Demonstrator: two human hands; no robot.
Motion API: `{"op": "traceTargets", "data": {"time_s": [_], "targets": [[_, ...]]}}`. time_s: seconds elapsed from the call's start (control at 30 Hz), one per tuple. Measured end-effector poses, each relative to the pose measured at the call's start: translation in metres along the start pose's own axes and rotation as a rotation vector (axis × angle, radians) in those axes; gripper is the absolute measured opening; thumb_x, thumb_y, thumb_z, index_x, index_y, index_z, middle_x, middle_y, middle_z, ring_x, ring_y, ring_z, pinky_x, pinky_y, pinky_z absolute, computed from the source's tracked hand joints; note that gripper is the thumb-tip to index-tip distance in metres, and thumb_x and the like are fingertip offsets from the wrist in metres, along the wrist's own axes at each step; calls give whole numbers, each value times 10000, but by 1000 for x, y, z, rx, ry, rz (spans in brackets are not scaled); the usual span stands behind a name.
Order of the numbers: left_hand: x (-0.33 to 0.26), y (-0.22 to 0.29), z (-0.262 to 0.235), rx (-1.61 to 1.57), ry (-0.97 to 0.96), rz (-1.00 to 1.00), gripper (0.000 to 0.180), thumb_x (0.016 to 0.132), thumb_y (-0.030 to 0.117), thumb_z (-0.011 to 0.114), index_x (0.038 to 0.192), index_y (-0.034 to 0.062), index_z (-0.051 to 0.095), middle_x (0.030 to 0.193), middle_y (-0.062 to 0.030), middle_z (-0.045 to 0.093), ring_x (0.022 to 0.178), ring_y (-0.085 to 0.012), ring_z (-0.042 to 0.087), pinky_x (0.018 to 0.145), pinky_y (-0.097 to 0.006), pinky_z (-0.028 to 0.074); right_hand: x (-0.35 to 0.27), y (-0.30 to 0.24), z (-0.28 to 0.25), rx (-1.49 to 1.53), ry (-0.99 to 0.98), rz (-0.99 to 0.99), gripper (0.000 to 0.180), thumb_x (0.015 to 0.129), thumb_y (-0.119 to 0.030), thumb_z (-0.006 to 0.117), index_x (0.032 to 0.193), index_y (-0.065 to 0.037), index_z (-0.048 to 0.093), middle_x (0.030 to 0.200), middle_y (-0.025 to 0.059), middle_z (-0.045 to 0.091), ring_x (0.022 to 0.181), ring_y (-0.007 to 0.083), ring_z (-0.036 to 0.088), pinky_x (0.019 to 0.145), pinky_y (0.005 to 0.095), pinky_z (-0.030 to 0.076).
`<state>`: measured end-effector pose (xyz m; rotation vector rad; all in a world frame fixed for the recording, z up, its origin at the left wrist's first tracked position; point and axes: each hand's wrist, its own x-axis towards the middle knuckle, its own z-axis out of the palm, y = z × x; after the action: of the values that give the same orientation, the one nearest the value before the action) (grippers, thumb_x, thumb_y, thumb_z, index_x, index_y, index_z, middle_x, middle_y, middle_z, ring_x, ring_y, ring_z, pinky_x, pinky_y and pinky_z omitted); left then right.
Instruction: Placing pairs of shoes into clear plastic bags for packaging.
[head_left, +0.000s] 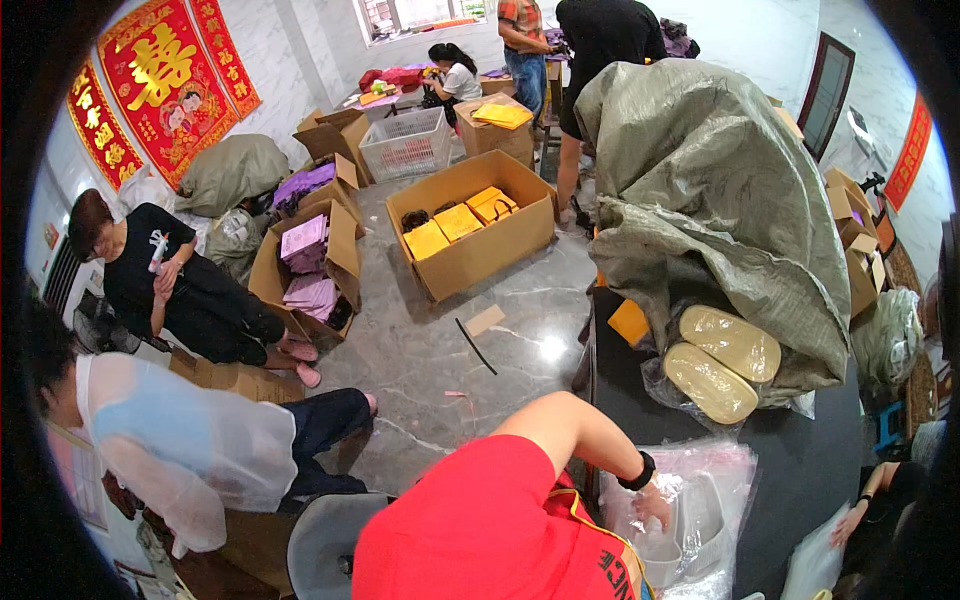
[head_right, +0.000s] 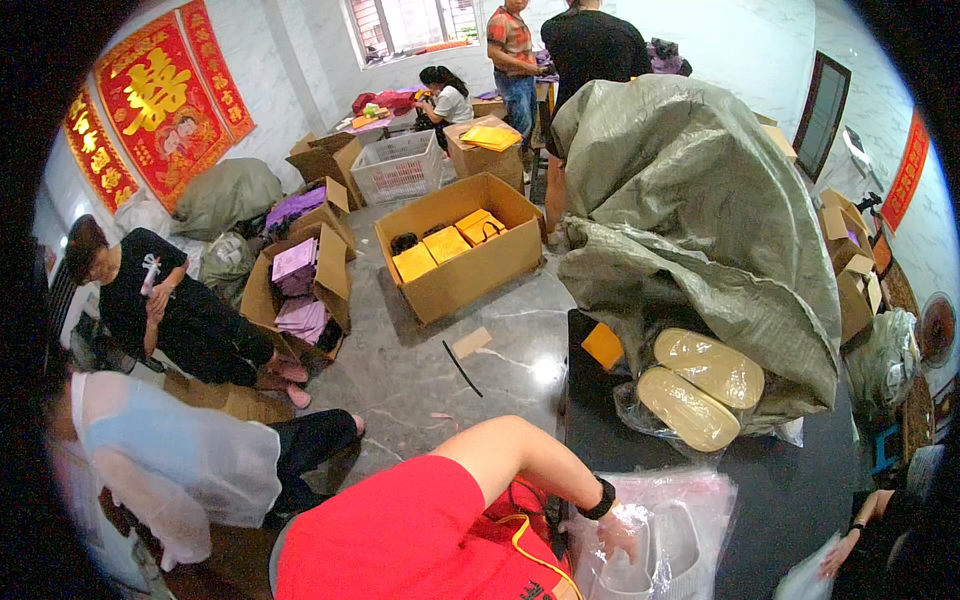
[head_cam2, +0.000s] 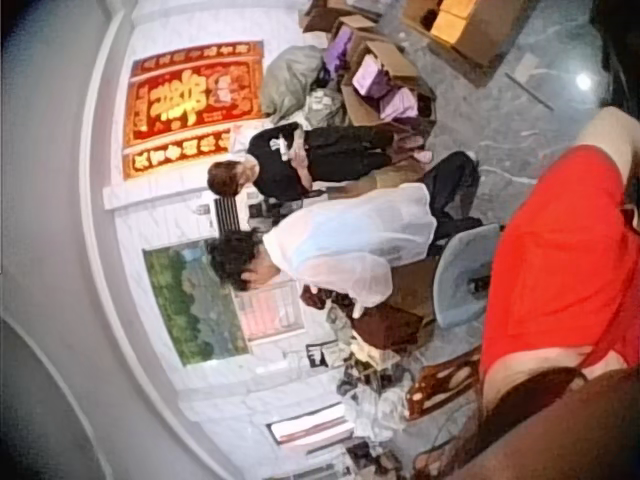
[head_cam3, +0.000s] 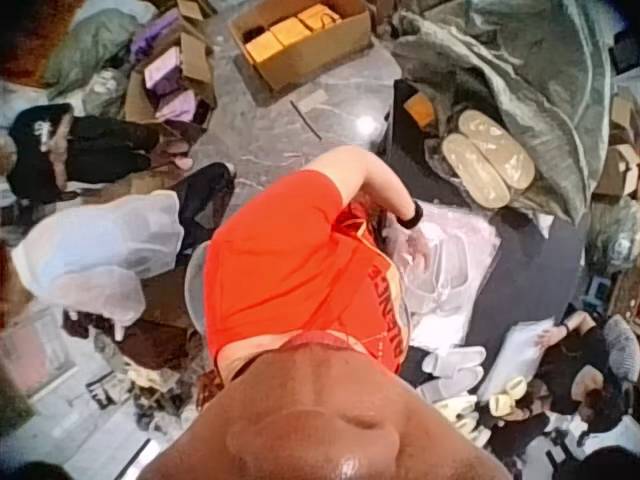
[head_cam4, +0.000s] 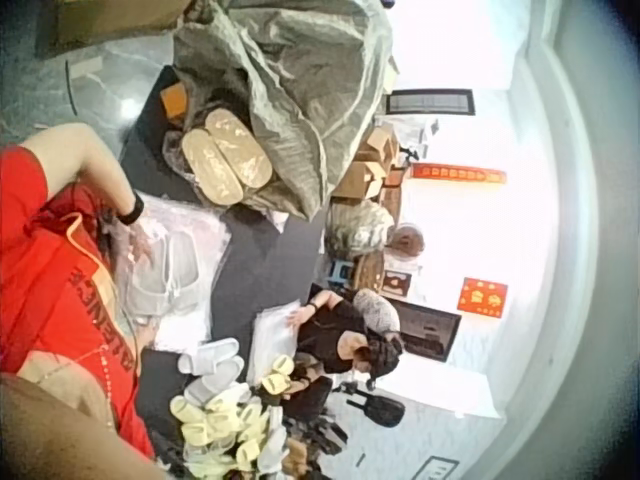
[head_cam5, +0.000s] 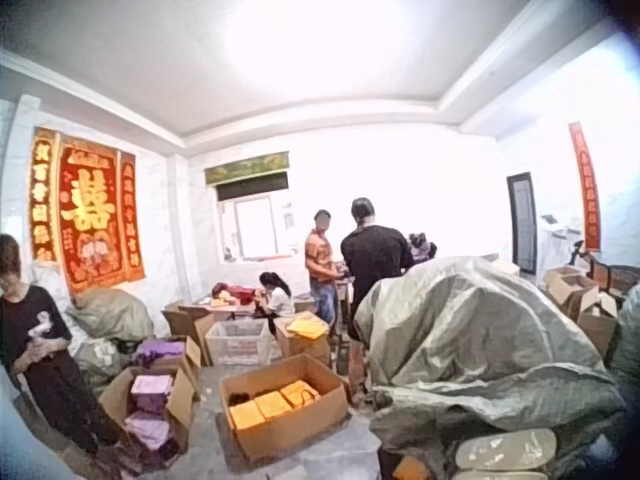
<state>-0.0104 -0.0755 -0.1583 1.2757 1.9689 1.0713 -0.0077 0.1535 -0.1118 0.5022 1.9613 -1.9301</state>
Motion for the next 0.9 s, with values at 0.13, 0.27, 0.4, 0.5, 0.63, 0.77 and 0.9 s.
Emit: {"op": "traceTargets", "data": {"time_s": [0.13, 0.27, 0.4, 0.5, 0.63, 0.77, 0.9], "targets": [[3, 84, -59, 236, -113, -55, 678, 661, 267, 653, 1283, 219, 387, 1022, -196, 534, 959, -356, 527, 776, -494, 436, -14, 3, -21, 32, 87, 23, 517, 861, -311, 479, 1294, -75, 324, 1277, 156, 372, 1147, 308, 410, 928, 444, 374], [72, 31, -4, 659, 216, -229, 647, 619, 301, 679, 1216, 182, 459, 1002, -115, 555, 930, -308, 547, 750, -441, 444, -32, 0, -43, 3, 116, 61, 522, 863, -314, 477, 1299, -76, 317, 1280, 159, 370, 1146, 312, 411, 928, 445, 376], [58, 78, -19, 727, 224, 91, 407, 631, 270, 624, 987, 84, 557, 882, -86, 594, 863, -274, 565, 697, -409, 453, -59, 5, -78, 29, 221, 99, 528, 864, -317, 474, 1304, -77, 310, 1282, 163, 369, 1146, 315, 412, 928, 447, 378], [66, 77, -3, 676, 316, 66, 295, 613, 144, 603, 885, 37, 556, 889, -105, 560, 874, -247, 540, 740, -382, 418, -71, 11, -81, 58, 259, 121, 532, 866, -320, 473, 1308, -77, 304, 1284, 165, 368, 1146, 317, 413, 927, 447, 379], [92, 57, 19, 467, 303, -211, 173, 626, 124, 596, 769, 31, 570, 897, -125, 557, 824, -271, 554, 717, -377, 429, -85, 16, -86, 96, 292, 145, 537, 867, -323, 470, 1313, -78, 297, 1287, 168, 366, 1146, 320, 413, 927, 449, 381], [92, 39, 30, 450, 406, -226, 83, 642, 111, 582, 702, 53, 586, 876, -122, 545, 773, -275, 556, 688, -378, 429, -83, 18, -73, 140, 297, 150, 543, 869, -326, 468, 1318, -79, 289, 1289, 171, 365, 1146, 323, 414, 927, 450, 383], [60, 79, -7, 536, 343, 53, 88, 660, 142, 565, 719, 88, 602, 828, -100, 530, 798, -264, 547, 693, -385, 424, -91, 20, -72, 189, 346, 153, 549, 871, -329, 466, 1324, -80, 282, 1292, 174, 363, 1146, 326, 415, 926, 451, 385]]}}
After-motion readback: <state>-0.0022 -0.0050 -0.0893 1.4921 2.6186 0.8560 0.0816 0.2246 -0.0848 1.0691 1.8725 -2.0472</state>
